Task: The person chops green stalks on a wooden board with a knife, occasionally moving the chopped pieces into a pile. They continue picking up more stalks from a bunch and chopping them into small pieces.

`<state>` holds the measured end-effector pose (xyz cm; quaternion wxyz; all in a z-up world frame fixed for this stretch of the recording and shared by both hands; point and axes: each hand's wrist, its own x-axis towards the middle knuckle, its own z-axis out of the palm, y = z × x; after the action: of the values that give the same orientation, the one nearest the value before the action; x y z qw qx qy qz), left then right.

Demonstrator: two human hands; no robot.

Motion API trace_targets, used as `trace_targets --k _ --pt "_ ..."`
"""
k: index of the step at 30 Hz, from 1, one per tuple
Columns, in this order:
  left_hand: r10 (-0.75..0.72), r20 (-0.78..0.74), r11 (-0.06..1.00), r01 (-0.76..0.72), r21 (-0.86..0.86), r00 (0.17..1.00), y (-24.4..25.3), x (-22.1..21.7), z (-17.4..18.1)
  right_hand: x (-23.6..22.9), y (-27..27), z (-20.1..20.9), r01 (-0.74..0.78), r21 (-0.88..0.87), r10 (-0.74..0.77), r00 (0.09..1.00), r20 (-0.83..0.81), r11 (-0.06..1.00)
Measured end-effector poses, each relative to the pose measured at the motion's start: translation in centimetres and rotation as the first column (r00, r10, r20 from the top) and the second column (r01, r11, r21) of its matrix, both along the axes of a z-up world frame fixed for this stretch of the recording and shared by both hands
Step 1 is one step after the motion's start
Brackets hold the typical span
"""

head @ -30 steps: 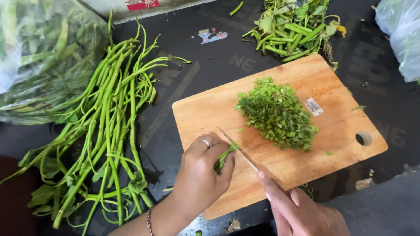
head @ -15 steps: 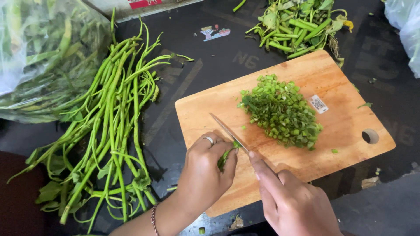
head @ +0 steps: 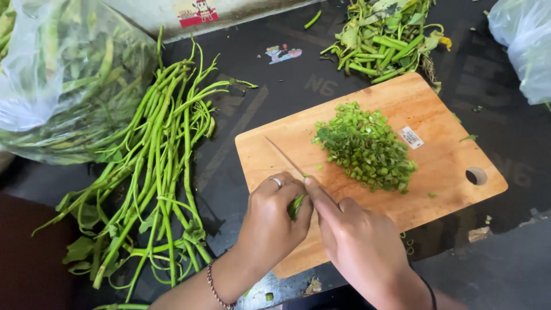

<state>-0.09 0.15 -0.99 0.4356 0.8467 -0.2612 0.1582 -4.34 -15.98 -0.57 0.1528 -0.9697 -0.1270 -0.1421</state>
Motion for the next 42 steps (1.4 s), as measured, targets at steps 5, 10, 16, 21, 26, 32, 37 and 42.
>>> trace_targets --k 5,10,16,21,26,32,37,42 --pt "0.022 0.019 1.0 -0.021 -0.017 1.0 0.0 0.1 0.0 -3.0 -2.4 0.0 -0.026 0.058 0.024 0.999 0.024 0.998" --pt "0.026 0.068 0.999 -0.025 -0.022 0.997 0.1 0.7 -0.2 -3.9 -4.6 -0.4 -0.01 0.11 0.005 0.999 0.042 0.994" --pt "0.047 0.019 0.999 -0.047 -0.006 0.999 0.0 0.4 0.3 -2.5 -5.7 0.1 0.059 0.161 -0.049 0.997 -0.065 0.985" --pt "0.023 0.059 1.0 -0.022 -0.017 0.998 -0.2 0.7 0.1 -1.8 -6.1 1.3 0.043 0.276 -0.065 0.995 0.073 0.96" --pt "0.029 0.054 0.999 -0.027 -0.026 0.998 0.0 0.7 -0.5 -3.4 -5.8 -0.3 0.099 0.28 -0.067 0.99 -0.121 0.955" --pt "0.041 0.014 0.999 -0.041 -0.001 0.999 0.1 0.8 -0.4 -3.9 -5.6 -0.9 0.022 0.282 -0.01 0.999 -0.047 0.959" --pt "0.04 -0.133 0.999 -0.041 -0.009 0.99 0.0 0.6 0.3 -4.2 -6.0 -1.8 0.069 0.247 -0.036 0.99 -0.137 0.966" --pt "-0.064 0.022 0.997 0.065 -0.047 0.998 0.3 0.5 0.4 -4.5 -5.6 -2.1 0.062 0.255 -0.04 0.995 -0.091 0.965"
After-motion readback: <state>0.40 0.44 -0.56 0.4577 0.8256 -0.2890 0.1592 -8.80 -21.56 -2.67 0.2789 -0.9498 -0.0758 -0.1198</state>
